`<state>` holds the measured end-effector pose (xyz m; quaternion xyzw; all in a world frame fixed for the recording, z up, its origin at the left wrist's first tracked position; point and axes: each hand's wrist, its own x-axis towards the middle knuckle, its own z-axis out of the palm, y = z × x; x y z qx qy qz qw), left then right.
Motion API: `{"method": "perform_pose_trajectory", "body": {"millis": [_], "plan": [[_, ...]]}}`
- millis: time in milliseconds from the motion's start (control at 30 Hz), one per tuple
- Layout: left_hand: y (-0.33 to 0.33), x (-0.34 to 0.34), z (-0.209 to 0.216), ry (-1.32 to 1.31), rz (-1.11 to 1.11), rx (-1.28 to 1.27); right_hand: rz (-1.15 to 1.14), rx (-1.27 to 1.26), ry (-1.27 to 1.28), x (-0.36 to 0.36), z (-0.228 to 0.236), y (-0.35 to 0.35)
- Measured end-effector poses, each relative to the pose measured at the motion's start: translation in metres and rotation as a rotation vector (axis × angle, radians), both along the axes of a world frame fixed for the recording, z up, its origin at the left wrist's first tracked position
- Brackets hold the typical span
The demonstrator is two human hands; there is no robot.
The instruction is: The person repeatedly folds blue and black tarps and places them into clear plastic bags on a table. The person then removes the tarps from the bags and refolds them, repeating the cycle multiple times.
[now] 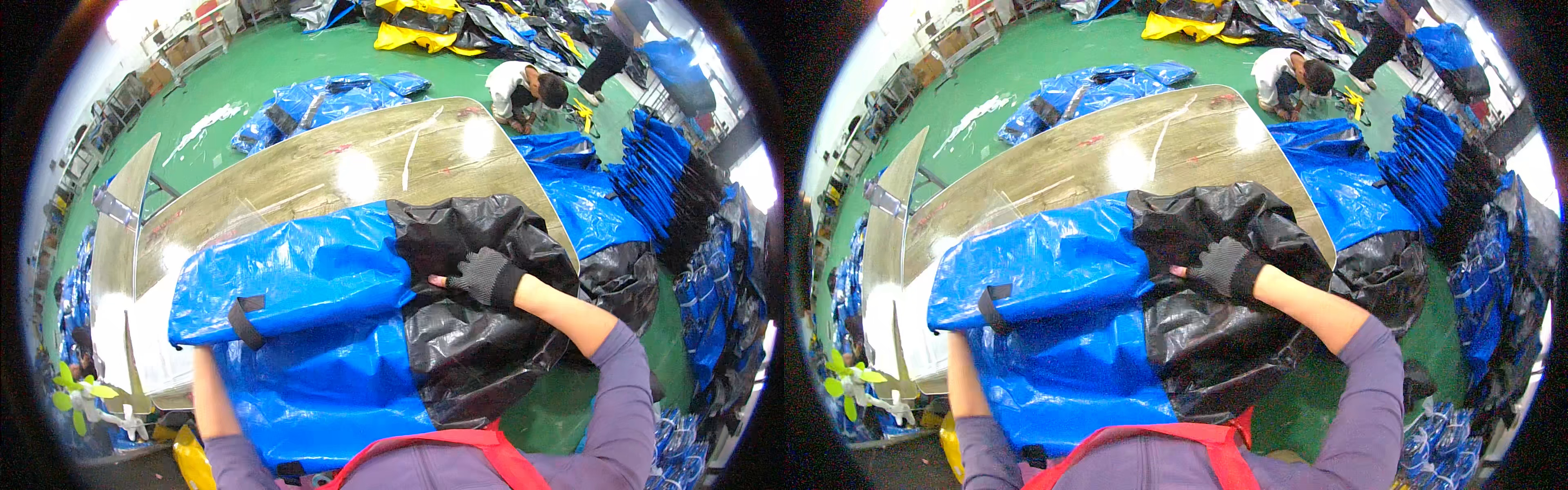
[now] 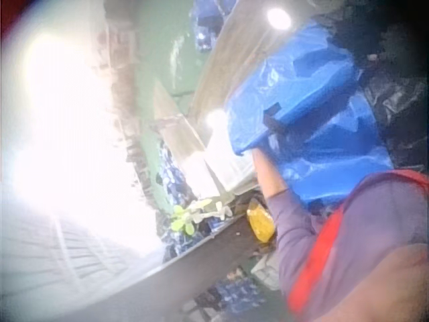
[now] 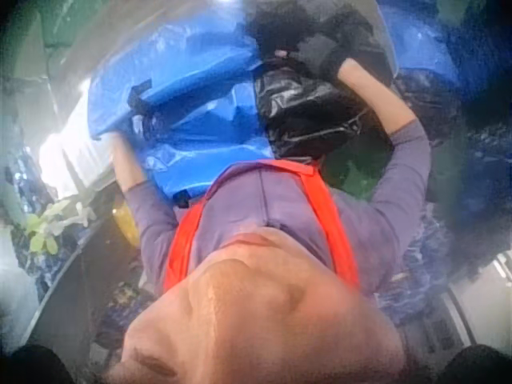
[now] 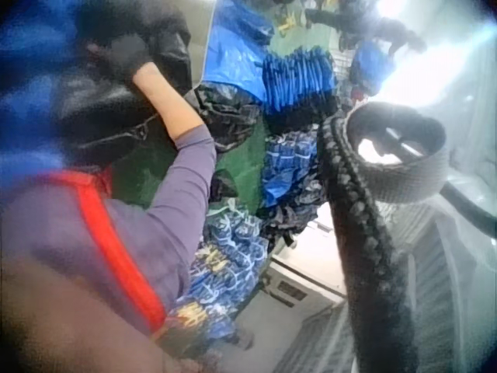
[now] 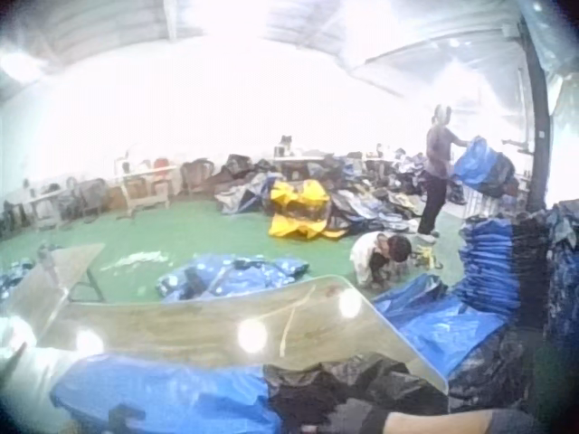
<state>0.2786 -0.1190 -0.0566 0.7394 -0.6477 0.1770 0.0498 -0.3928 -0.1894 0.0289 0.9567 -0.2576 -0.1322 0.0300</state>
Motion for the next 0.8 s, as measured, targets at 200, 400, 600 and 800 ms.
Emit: {"method": "perform_pose_trajectory", "body": {"millis": [200,400,600,800], "plan": [[-0.036,-0.055,0.147,0.196,0.307,0.045,0.024,0.236,0.296,0.072,0.057,-0.020],[-0.062,-0.302,0.102,0.103,-0.843,0.394,-0.226,-0.047,-0.306,0.063,0.112,-0.045],[-0.045,-0.265,0.031,0.095,-0.604,0.222,-0.664,-0.141,-0.182,-0.054,-0.012,0.012],[-0.013,-0.157,0.067,-0.049,0.359,0.537,-0.762,-0.008,-0.653,-0.106,-0.046,-0.017]]}}
